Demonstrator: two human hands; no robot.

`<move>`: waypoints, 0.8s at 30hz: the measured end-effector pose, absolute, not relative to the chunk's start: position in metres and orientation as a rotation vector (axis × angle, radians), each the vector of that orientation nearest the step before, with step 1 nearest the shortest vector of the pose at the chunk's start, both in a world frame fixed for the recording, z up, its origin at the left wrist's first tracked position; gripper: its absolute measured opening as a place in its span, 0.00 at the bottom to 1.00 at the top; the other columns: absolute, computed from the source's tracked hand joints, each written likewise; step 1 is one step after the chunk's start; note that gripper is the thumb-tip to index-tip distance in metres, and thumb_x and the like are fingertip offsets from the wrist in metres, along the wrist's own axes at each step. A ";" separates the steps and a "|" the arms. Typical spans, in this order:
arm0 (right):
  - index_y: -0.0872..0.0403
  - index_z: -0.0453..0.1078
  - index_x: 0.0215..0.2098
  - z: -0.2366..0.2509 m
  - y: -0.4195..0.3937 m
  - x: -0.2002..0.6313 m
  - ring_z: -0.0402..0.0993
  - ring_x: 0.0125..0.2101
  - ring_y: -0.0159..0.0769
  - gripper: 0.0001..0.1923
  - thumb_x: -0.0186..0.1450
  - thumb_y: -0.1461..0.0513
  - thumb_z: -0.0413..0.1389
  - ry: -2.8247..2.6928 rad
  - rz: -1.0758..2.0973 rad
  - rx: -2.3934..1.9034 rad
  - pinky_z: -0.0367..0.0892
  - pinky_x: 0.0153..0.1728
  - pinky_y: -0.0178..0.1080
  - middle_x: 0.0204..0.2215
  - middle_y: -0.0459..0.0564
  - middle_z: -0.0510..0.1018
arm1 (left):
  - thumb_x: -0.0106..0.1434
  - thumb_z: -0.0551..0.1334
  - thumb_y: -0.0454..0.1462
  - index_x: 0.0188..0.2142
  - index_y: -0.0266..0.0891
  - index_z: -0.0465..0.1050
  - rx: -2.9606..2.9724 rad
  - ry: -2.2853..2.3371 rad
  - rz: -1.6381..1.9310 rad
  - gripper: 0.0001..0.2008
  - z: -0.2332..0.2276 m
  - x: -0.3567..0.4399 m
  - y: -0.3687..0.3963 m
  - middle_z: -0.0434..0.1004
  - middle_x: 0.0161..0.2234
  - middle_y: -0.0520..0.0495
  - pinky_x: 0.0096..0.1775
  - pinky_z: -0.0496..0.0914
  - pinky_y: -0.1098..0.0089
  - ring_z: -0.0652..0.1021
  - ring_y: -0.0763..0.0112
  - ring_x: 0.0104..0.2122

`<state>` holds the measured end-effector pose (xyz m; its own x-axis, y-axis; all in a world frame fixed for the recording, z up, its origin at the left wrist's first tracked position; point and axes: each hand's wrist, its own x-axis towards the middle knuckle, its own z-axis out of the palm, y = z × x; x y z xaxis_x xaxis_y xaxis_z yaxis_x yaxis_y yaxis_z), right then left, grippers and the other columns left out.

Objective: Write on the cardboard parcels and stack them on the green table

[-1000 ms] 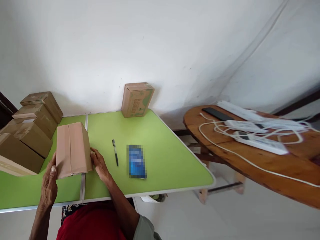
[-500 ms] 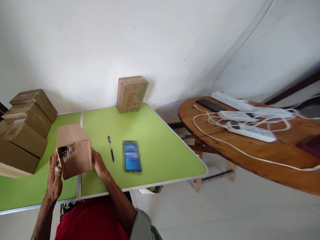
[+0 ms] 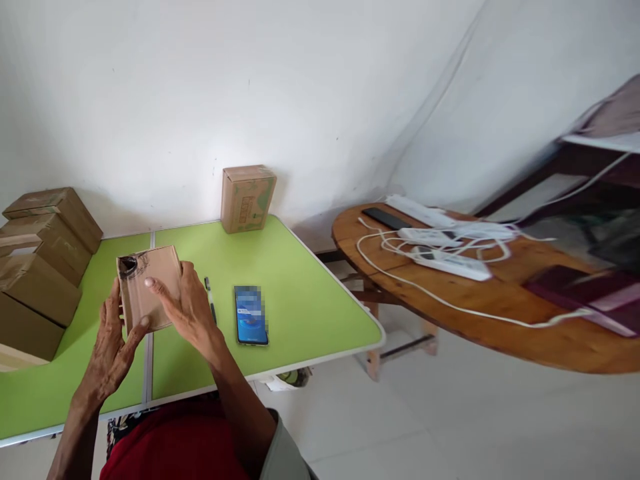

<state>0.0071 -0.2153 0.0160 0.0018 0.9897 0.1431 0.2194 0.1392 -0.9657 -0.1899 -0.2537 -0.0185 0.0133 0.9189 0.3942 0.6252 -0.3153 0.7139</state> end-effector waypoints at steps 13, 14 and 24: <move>0.48 0.70 0.41 0.032 -0.220 0.036 0.82 0.39 0.58 0.32 0.67 0.31 0.64 -1.409 0.717 -1.720 0.70 0.40 0.50 0.36 0.60 0.83 | 0.74 0.66 0.42 0.78 0.49 0.54 2.241 1.180 1.371 0.37 -0.012 -0.159 -0.252 0.61 0.77 0.32 0.73 0.63 0.35 0.65 0.41 0.77; 0.48 0.71 0.40 0.033 -0.223 0.039 0.83 0.40 0.59 0.32 0.66 0.30 0.64 -1.389 0.731 -1.715 0.70 0.41 0.50 0.37 0.61 0.84 | 0.74 0.65 0.41 0.77 0.48 0.55 2.248 1.155 1.373 0.36 -0.011 -0.156 -0.253 0.62 0.76 0.32 0.73 0.64 0.35 0.65 0.41 0.77; 0.52 0.64 0.54 0.037 -0.239 0.037 0.87 0.44 0.58 0.32 0.66 0.41 0.67 -1.328 0.675 -1.819 0.74 0.40 0.45 0.39 0.59 0.87 | 0.75 0.68 0.45 0.70 0.47 0.68 2.122 1.232 1.584 0.28 -0.004 -0.131 -0.244 0.74 0.62 0.37 0.63 0.74 0.44 0.77 0.49 0.64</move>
